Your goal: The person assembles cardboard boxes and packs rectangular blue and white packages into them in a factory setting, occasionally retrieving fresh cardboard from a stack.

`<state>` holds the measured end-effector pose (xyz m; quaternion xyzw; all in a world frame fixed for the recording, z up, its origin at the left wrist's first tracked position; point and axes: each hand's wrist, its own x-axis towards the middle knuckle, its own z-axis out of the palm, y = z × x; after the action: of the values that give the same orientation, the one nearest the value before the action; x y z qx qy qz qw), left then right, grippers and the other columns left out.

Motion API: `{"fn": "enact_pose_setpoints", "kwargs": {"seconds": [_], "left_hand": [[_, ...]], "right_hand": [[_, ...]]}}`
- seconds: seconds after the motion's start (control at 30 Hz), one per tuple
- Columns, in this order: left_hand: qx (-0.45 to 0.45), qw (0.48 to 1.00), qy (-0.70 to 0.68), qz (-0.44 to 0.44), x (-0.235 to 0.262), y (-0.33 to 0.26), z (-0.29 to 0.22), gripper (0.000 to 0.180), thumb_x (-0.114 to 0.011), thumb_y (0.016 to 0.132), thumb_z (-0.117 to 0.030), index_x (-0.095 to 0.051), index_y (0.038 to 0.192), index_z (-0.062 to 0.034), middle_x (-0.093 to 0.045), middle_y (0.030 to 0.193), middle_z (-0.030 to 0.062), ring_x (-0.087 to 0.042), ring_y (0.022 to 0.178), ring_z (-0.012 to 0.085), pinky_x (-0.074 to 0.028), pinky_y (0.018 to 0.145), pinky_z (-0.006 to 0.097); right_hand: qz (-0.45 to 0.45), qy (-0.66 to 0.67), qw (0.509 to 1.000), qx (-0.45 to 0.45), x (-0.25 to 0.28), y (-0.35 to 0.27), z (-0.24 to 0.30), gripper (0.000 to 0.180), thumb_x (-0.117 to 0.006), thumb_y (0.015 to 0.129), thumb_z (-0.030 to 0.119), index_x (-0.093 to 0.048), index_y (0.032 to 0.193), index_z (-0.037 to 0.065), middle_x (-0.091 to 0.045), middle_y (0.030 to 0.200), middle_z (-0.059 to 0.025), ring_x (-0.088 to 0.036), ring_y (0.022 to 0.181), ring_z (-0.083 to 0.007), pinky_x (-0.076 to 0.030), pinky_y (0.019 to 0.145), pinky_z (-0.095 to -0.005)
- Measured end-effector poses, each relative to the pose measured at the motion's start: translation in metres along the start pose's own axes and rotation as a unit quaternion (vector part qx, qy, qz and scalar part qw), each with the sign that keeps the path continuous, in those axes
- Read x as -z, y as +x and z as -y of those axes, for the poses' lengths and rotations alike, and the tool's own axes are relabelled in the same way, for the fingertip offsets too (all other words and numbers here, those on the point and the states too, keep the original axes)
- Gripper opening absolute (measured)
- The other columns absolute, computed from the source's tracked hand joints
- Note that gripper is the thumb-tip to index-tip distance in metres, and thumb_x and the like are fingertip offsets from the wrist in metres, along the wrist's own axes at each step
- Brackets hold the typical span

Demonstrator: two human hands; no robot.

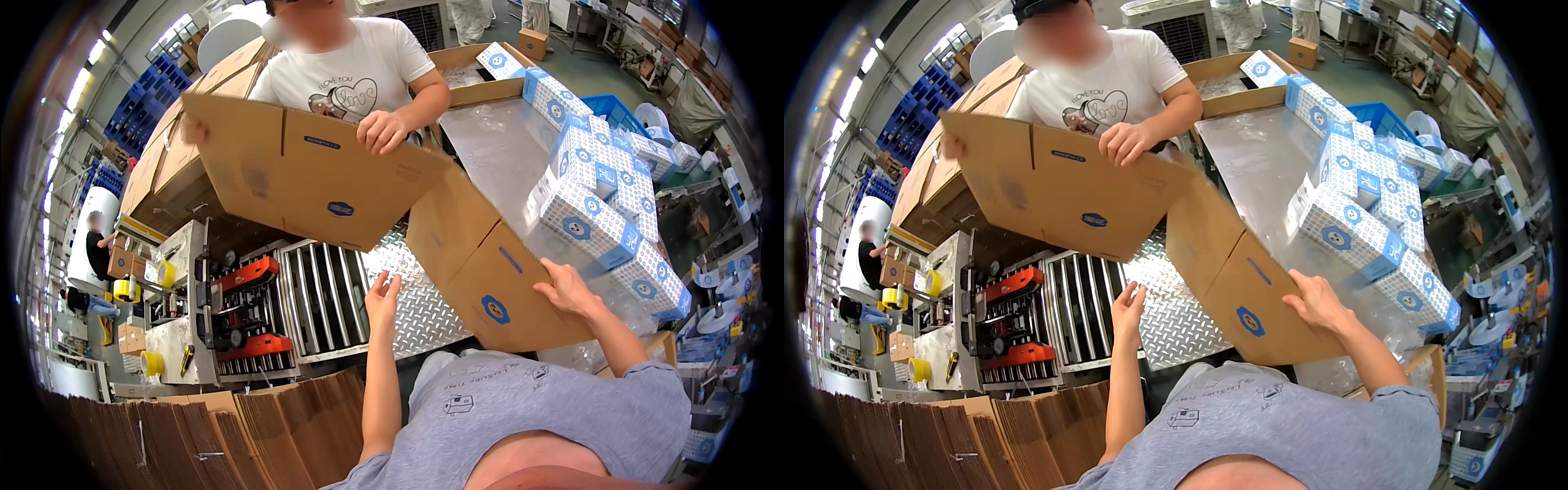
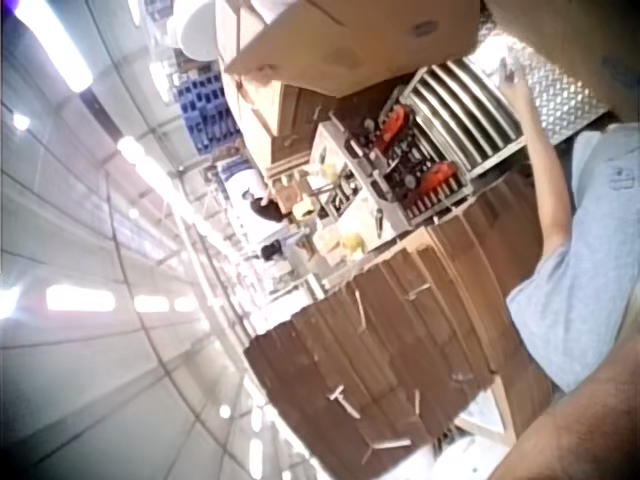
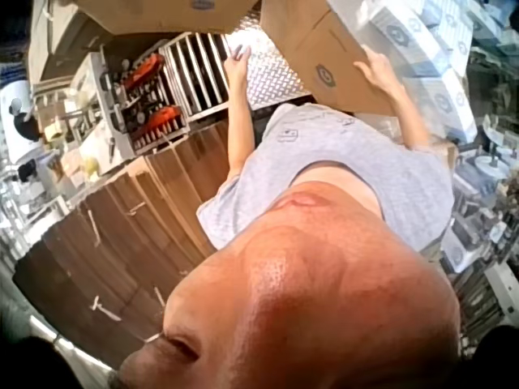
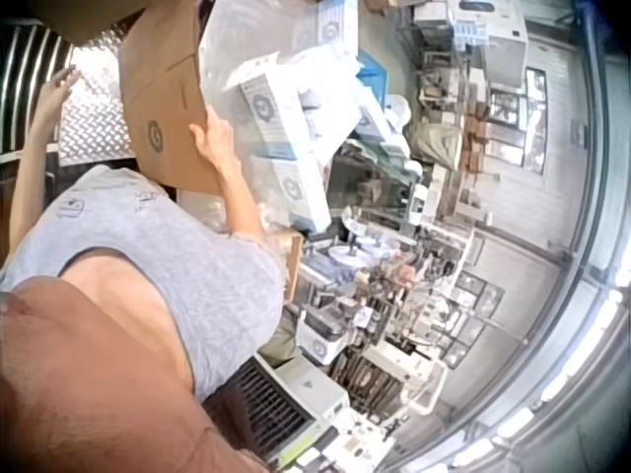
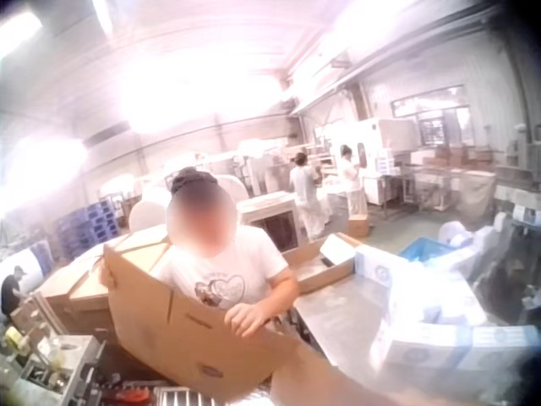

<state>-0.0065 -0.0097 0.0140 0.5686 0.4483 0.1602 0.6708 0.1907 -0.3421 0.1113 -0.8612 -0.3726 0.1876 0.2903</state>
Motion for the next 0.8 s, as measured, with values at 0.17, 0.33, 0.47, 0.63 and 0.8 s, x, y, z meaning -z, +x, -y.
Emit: {"fn": "enact_pose_setpoints", "kwargs": {"seconds": [0.17, 0.33, 0.47, 0.63, 0.8], "left_hand": [[-0.096, 0.995, -0.007, 0.001, -0.011, -0.020, -0.009, 0.067, -0.075, 0.091, -0.028, -0.049, 0.142, 0.0068, -0.051, 0.145, 0.0225, -0.047, 0.136, 0.0281, -0.038, 0.112, 0.039], [-0.099, 0.995, -0.014, -0.003, -0.009, -0.037, 0.001, 0.067, -0.076, 0.090, -0.027, -0.049, 0.141, 0.0071, -0.053, 0.143, 0.0238, -0.048, 0.136, 0.0281, -0.038, 0.111, 0.038], [-0.065, 0.998, -0.002, -0.014, -0.004, -0.050, 0.018, 0.063, -0.075, 0.090, -0.025, -0.052, 0.141, 0.0049, -0.055, 0.141, 0.0214, -0.048, 0.135, 0.0274, -0.039, 0.110, 0.038], [-0.026, 0.999, 0.020, -0.031, 0.006, -0.060, 0.038, 0.058, -0.077, 0.089, -0.025, -0.057, 0.135, 0.0036, -0.058, 0.139, 0.0194, -0.054, 0.130, 0.0286, -0.043, 0.106, 0.038], [-0.047, 0.998, 0.036, -0.022, 0.015, -0.057, 0.039, 0.058, -0.078, 0.087, -0.029, -0.060, 0.135, 0.0000, -0.063, 0.130, 0.0210, -0.060, 0.118, 0.0256, -0.047, 0.098, 0.037]], "right_hand": [[-0.015, -0.010, 0.999, 0.026, 0.029, -0.028, 0.009, 0.040, -0.074, 0.083, 0.011, -0.055, 0.117, 0.000, -0.065, 0.088, -0.0290, -0.061, 0.086, -0.0501, -0.049, 0.073, -0.0513], [-0.007, -0.058, 0.997, -0.055, 0.029, -0.076, 0.005, 0.037, -0.072, 0.083, 0.008, -0.056, 0.115, -0.001, -0.064, 0.078, -0.0281, -0.062, 0.079, -0.0493, -0.050, 0.065, -0.0490], [-0.060, -0.028, 0.995, -0.073, 0.030, -0.115, 0.022, 0.034, -0.070, 0.085, 0.007, -0.057, 0.116, -0.003, -0.065, 0.078, -0.0263, -0.065, 0.076, -0.0462, -0.051, 0.064, -0.0443], [-0.189, 0.008, 0.979, -0.077, 0.054, -0.144, 0.018, 0.031, -0.068, 0.090, 0.008, -0.059, 0.117, -0.001, -0.072, 0.096, -0.0214, -0.073, 0.086, -0.0302, -0.053, 0.071, -0.0375], [-0.409, 0.117, 0.904, -0.030, 0.119, -0.192, -0.054, 0.046, -0.059, 0.096, 0.001, -0.048, 0.141, -0.003, -0.059, 0.132, -0.0120, -0.057, 0.114, -0.0198, -0.046, 0.098, -0.0314]]}}
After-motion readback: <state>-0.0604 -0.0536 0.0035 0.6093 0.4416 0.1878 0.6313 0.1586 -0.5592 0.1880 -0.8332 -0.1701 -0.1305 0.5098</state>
